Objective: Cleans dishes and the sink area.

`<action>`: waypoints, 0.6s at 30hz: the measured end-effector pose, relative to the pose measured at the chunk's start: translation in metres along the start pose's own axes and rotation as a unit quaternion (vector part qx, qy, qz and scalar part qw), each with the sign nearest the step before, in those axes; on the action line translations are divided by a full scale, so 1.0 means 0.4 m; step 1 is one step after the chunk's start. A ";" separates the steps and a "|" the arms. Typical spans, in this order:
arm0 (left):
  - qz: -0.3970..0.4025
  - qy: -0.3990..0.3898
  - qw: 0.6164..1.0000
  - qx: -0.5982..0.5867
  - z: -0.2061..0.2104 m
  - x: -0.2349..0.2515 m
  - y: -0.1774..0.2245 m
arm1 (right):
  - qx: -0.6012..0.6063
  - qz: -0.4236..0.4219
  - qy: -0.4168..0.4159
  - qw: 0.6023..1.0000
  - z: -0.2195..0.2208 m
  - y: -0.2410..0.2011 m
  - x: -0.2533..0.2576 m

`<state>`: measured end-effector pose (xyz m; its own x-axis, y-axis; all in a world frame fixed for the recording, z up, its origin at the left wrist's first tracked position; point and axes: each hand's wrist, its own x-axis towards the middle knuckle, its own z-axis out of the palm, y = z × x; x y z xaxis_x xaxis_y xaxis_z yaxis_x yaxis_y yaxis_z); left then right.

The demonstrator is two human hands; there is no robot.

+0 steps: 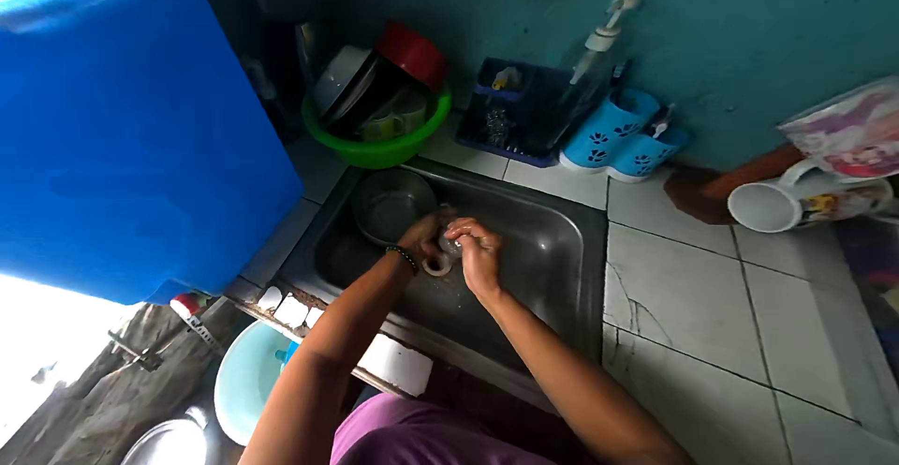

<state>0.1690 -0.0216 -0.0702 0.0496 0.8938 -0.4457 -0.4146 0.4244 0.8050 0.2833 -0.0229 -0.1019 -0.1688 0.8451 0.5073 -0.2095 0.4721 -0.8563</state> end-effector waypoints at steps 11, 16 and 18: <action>-0.066 -0.158 0.923 0.345 0.039 0.027 0.162 | -0.298 -0.433 -0.246 0.815 0.011 -0.011 0.027; -0.095 -0.134 0.874 0.458 0.074 0.053 0.148 | -0.402 -0.471 -0.293 0.729 0.026 0.014 0.029; -0.065 -0.155 0.822 0.544 0.086 0.064 0.145 | -0.416 -0.422 -0.330 0.735 0.035 0.005 0.027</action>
<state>0.1775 0.0310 -0.0217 0.3276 0.7528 -0.5709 0.6626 0.2477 0.7069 0.2677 -0.0163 -0.0967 -0.8044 -0.0126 0.5939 0.1070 0.9803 0.1657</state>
